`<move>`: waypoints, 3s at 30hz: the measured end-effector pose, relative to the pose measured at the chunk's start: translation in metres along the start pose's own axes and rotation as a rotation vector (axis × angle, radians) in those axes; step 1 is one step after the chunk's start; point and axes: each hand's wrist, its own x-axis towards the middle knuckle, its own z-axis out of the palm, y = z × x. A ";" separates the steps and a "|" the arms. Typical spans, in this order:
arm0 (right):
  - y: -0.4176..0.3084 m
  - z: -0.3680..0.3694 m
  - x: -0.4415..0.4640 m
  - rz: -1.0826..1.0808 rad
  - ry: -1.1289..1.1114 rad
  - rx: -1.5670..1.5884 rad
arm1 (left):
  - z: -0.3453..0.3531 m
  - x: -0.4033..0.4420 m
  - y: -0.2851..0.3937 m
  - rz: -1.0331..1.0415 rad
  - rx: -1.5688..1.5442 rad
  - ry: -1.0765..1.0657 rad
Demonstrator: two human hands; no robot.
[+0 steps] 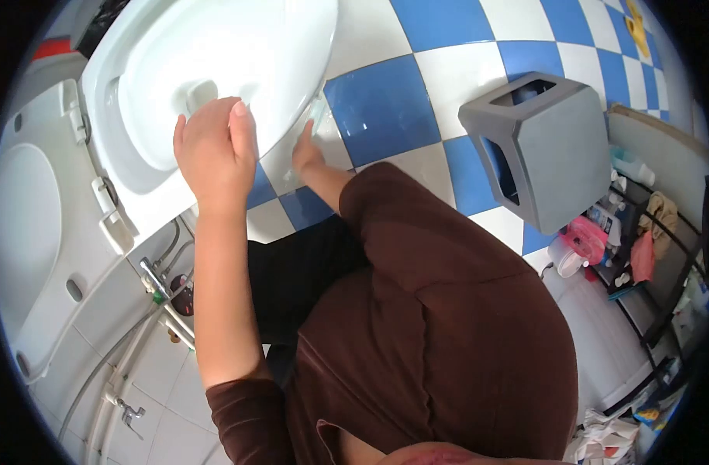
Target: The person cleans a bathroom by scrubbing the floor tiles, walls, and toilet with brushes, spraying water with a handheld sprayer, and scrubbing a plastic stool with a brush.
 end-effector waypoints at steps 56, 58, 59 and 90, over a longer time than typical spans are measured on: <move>0.000 -0.066 0.080 0.077 0.094 -0.379 | -0.078 -0.096 -0.048 0.080 -0.071 0.286; -0.016 -0.064 0.095 0.120 0.058 -0.711 | -0.116 -0.147 -0.072 -0.062 0.057 0.255; -0.023 -0.049 0.097 0.113 -0.022 -1.026 | -0.130 -0.171 -0.088 -0.133 0.038 0.286; -0.002 0.062 -0.012 -0.493 -0.236 -0.818 | -0.182 -0.519 -0.145 -1.122 -0.015 0.472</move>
